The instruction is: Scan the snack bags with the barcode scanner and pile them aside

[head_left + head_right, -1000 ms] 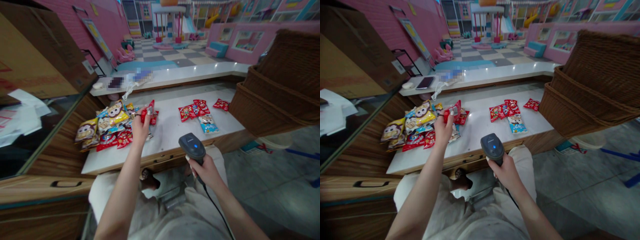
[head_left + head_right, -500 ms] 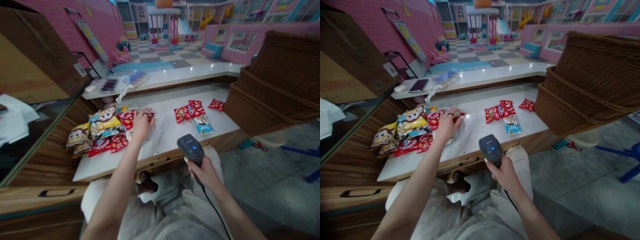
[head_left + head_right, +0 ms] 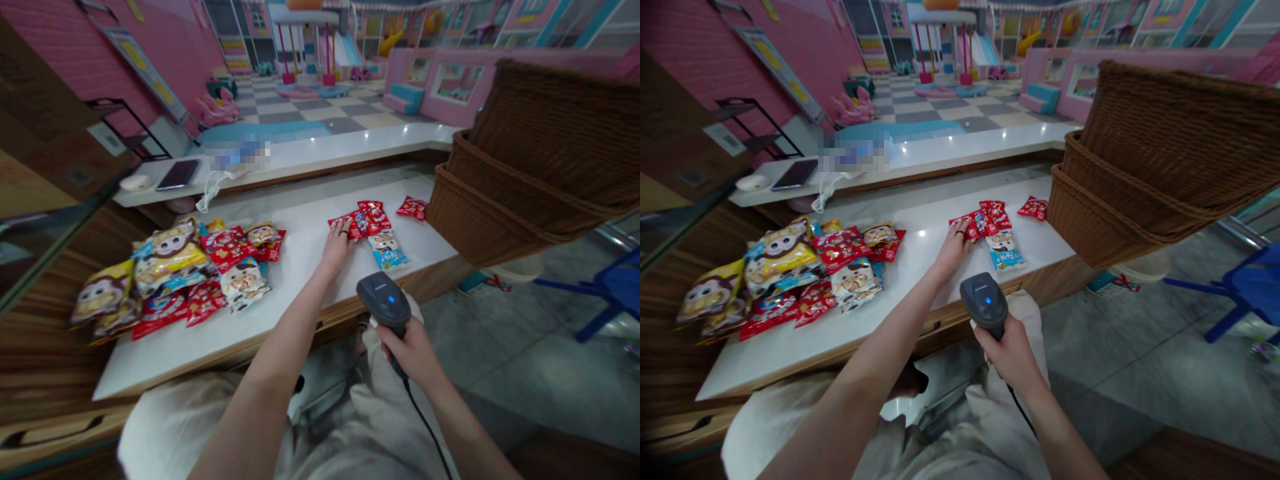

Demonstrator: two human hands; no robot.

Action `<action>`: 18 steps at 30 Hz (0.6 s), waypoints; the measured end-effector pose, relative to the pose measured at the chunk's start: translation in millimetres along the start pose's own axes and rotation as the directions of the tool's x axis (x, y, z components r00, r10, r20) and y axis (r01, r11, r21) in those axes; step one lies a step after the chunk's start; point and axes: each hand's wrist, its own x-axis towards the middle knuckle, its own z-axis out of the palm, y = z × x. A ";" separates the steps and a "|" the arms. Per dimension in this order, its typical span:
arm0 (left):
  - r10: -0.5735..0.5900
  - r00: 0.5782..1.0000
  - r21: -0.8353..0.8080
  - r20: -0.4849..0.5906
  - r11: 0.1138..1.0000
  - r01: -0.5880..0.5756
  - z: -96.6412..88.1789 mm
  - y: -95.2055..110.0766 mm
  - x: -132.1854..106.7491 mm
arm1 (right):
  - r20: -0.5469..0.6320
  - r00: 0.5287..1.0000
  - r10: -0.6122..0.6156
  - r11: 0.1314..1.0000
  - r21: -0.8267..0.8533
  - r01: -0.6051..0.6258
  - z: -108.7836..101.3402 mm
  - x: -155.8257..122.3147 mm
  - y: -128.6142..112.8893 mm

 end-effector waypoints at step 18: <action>-0.605 0.792 -0.846 -0.083 0.462 0.265 -92.1 21.7 -125.2 | 0.129 0.991 -0.042 0.999 0.017 0.040 32.5 -11.5 -9.4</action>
